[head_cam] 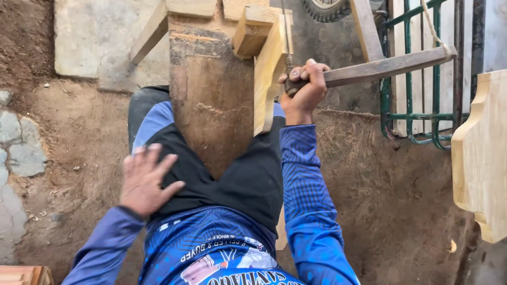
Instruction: The person sits on the ground and uses a bow saw to cut a small piece of wood that is clamped to a larger wooden block. The person holds the wood steady with their left hand while operating the saw with their right hand.
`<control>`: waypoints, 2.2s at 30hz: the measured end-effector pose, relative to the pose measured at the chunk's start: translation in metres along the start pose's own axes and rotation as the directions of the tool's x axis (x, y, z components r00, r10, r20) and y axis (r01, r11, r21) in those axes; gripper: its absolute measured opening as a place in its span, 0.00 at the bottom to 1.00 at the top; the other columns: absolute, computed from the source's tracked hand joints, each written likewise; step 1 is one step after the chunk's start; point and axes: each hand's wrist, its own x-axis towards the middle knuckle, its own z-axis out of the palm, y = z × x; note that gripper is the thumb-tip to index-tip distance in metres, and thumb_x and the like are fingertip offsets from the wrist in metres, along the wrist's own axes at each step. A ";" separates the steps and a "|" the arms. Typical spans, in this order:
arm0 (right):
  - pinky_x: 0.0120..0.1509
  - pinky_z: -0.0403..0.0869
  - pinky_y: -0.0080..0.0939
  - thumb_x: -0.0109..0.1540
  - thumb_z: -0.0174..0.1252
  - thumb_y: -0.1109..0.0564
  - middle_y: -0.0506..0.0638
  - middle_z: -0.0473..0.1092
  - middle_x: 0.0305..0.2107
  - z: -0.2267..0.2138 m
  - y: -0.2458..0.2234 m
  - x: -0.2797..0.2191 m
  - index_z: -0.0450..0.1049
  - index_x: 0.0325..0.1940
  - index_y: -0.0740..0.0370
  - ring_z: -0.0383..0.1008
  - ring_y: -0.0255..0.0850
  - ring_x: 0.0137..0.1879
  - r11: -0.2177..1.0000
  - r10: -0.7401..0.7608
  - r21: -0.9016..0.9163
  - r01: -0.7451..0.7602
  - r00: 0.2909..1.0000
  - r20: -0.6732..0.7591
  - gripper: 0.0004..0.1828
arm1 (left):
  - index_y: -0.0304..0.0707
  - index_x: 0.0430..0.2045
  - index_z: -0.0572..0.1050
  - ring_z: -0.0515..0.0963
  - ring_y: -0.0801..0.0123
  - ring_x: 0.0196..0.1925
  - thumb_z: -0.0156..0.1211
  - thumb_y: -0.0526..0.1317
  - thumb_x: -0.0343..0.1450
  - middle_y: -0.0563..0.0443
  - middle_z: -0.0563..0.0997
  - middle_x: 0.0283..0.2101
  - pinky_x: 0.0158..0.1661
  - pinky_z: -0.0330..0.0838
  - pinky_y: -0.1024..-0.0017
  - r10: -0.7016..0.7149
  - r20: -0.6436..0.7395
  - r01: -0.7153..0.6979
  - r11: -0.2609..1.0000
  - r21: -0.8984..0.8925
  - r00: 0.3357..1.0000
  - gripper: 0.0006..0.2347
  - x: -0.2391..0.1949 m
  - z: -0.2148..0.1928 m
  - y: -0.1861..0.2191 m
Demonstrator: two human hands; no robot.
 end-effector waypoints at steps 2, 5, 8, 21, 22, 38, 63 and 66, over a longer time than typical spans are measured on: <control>0.26 0.71 0.50 0.63 0.57 0.60 0.43 0.59 0.21 -0.001 -0.001 0.000 0.63 0.28 0.52 0.65 0.36 0.25 1.000 0.002 -0.012 -0.002 1.000 0.006 0.11 | 0.37 0.64 0.62 0.61 0.38 0.70 0.71 0.59 0.60 0.29 0.65 0.68 0.64 0.53 0.49 -0.256 0.024 0.248 0.902 -0.355 0.966 0.41 -0.040 0.054 -0.059; 0.27 0.71 0.50 0.62 0.56 0.59 0.42 0.59 0.20 -0.003 -0.001 0.004 0.63 0.28 0.52 0.65 0.35 0.25 1.000 0.025 -0.017 -0.025 0.999 0.019 0.11 | 0.18 0.68 0.57 0.62 0.37 0.72 0.71 0.58 0.66 0.21 0.63 0.68 0.67 0.55 0.55 -0.520 0.147 0.463 0.553 -0.693 0.841 0.45 -0.085 0.130 -0.098; 0.28 0.71 0.51 0.62 0.56 0.58 0.41 0.59 0.19 -0.007 -0.002 0.003 0.63 0.27 0.52 0.65 0.34 0.25 0.998 0.033 -0.061 -0.032 0.999 0.011 0.11 | 0.21 0.66 0.61 0.65 0.41 0.72 0.72 0.57 0.65 0.24 0.66 0.67 0.69 0.57 0.58 -0.532 0.091 0.422 0.543 -0.726 0.842 0.42 -0.057 0.084 -0.049; 0.32 0.70 0.48 0.60 0.59 0.55 0.44 0.64 0.16 -0.014 -0.008 0.015 0.63 0.23 0.53 0.69 0.37 0.26 0.985 0.065 -0.160 -0.058 0.997 0.044 0.14 | 0.41 0.76 0.43 0.52 0.74 0.76 0.55 0.62 0.76 0.56 0.48 0.77 0.76 0.46 0.74 0.603 -0.653 0.179 -0.782 -0.596 0.458 0.40 -0.031 -0.106 0.142; 0.32 0.70 0.48 0.60 0.59 0.55 0.44 0.64 0.16 -0.014 -0.008 0.015 0.63 0.23 0.53 0.69 0.37 0.26 0.985 0.075 -0.160 -0.067 0.996 0.041 0.14 | 0.41 0.76 0.43 0.52 0.74 0.76 0.55 0.62 0.76 0.56 0.48 0.77 0.76 0.46 0.74 0.601 -0.648 0.179 -0.782 -0.596 0.467 0.40 -0.042 -0.087 0.160; 0.33 0.72 0.50 0.62 0.60 0.55 0.47 0.65 0.18 -0.021 -0.009 0.018 0.63 0.25 0.55 0.69 0.39 0.27 0.992 0.013 -0.125 0.000 0.995 0.100 0.14 | 0.37 0.57 0.74 0.80 0.63 0.53 0.58 0.39 0.72 0.46 0.80 0.52 0.55 0.77 0.69 0.269 -0.252 -0.153 -0.340 -0.928 0.930 0.17 0.078 -0.041 0.155; 0.34 0.69 0.50 0.64 0.59 0.61 0.44 0.60 0.21 0.027 -0.036 -0.003 0.64 0.30 0.54 0.66 0.37 0.29 0.979 0.079 0.170 -0.109 0.982 0.174 0.12 | 0.27 0.72 0.52 0.74 0.38 0.64 0.57 0.34 0.63 0.25 0.70 0.65 0.62 0.69 0.58 -0.455 0.016 0.224 0.407 -0.886 0.890 0.38 0.286 0.117 0.206; 0.37 0.70 0.52 0.66 0.59 0.61 0.44 0.60 0.23 0.043 -0.047 -0.002 0.63 0.32 0.54 0.67 0.38 0.32 0.976 0.065 0.187 -0.109 0.972 0.226 0.12 | 0.28 0.71 0.53 0.74 0.40 0.63 0.56 0.32 0.61 0.26 0.70 0.65 0.60 0.71 0.58 -0.454 -0.017 0.193 0.412 -0.890 0.891 0.38 0.294 0.098 0.207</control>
